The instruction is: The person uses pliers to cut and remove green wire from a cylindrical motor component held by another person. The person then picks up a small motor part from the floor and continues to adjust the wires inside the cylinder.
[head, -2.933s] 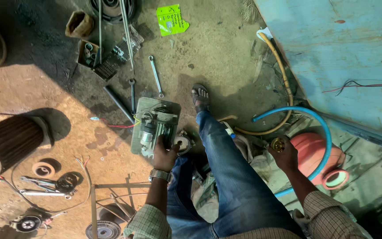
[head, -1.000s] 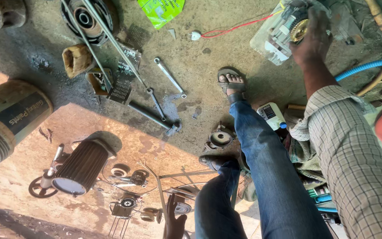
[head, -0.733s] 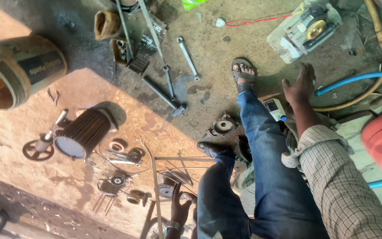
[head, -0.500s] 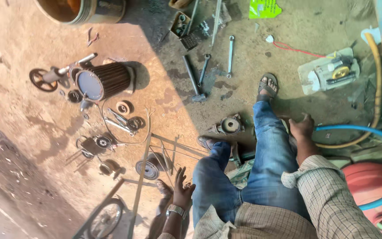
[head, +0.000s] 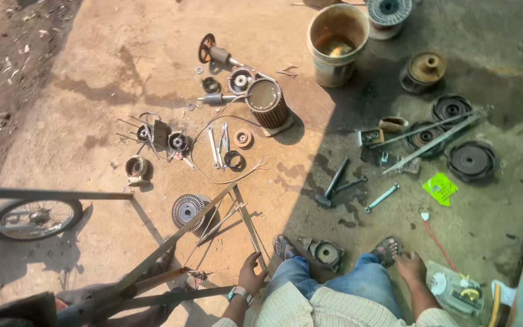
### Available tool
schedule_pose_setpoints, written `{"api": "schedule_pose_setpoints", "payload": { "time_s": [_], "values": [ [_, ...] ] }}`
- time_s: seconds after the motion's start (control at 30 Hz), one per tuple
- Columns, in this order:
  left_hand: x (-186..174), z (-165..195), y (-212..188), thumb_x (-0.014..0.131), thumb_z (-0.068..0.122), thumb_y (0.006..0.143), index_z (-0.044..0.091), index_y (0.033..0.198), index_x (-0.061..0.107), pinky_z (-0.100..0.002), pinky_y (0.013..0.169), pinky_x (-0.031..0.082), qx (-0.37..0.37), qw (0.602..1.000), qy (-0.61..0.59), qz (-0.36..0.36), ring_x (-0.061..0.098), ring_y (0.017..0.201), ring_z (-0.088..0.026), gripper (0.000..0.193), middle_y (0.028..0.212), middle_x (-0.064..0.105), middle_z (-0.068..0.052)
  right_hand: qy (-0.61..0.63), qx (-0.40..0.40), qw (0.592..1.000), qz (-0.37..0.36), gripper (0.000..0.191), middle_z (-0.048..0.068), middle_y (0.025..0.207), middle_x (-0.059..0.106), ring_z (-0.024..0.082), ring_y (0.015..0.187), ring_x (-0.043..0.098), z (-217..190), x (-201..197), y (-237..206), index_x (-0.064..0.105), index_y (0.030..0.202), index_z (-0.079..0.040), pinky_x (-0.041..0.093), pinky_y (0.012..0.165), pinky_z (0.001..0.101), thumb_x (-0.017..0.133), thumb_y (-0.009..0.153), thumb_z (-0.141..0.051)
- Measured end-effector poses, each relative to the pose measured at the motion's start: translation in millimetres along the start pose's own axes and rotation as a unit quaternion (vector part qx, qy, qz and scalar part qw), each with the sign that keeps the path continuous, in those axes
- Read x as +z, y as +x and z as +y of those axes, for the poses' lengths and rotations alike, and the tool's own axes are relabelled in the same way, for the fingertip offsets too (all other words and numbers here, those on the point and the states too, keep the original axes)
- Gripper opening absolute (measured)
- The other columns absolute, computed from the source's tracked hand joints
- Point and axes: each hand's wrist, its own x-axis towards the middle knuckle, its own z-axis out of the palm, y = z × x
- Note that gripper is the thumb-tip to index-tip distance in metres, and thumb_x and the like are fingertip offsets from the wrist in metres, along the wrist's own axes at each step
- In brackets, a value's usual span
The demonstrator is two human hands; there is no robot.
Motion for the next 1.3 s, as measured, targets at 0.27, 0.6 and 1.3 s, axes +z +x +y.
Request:
{"api": "schedule_pose_setpoints", "payload": {
  "time_s": [0.27, 0.6, 1.3],
  "values": [
    [-77.7, -53.6, -58.4, 0.069, 0.014, 0.086, 0.010, 0.117, 0.078, -0.031, 0.054, 0.057, -0.177, 0.968, -0.143, 0.108, 0.071, 0.054, -0.019, 0.033, 0.072, 0.077, -0.022, 0.011, -0.178, 0.980, -0.086, 0.043, 0.014, 0.113, 0.080, 0.029, 0.106, 0.075, -137.5, 30.8, -27.7, 0.079, 0.117, -0.008, 0.056, 0.094, 0.0403, 0.077, 0.081, -0.031],
    [-75.9, -57.2, -109.9, 0.084, 0.031, 0.082, 0.000, 0.086, 0.079, -0.035, 0.054, 0.051, -0.195, 0.868, -0.211, 0.405, 0.065, 0.055, -0.019, 0.032, 0.062, 0.069, -0.013, 0.187, -0.303, 0.827, -0.435, 0.026, 0.019, 0.108, 0.074, 0.024, 0.087, 0.075, -339.6, 94.6, -66.4, 0.064, 0.121, 0.004, 0.063, 0.073, 0.0356, 0.063, 0.096, -0.002],
    [-77.2, 84.0, -38.3, 0.076, 0.010, 0.088, 0.012, 0.107, 0.057, -0.032, 0.060, 0.054, 0.081, 0.806, 0.039, 0.585, 0.071, 0.082, -0.020, 0.026, 0.098, 0.060, -0.002, 0.506, 0.010, 0.486, -0.712, 0.014, 0.009, 0.085, 0.070, 0.016, 0.066, 0.064, -574.3, 177.1, -286.4, 0.068, 0.098, -0.003, 0.053, 0.054, 0.0260, 0.056, 0.098, -0.011]
  ]
}}
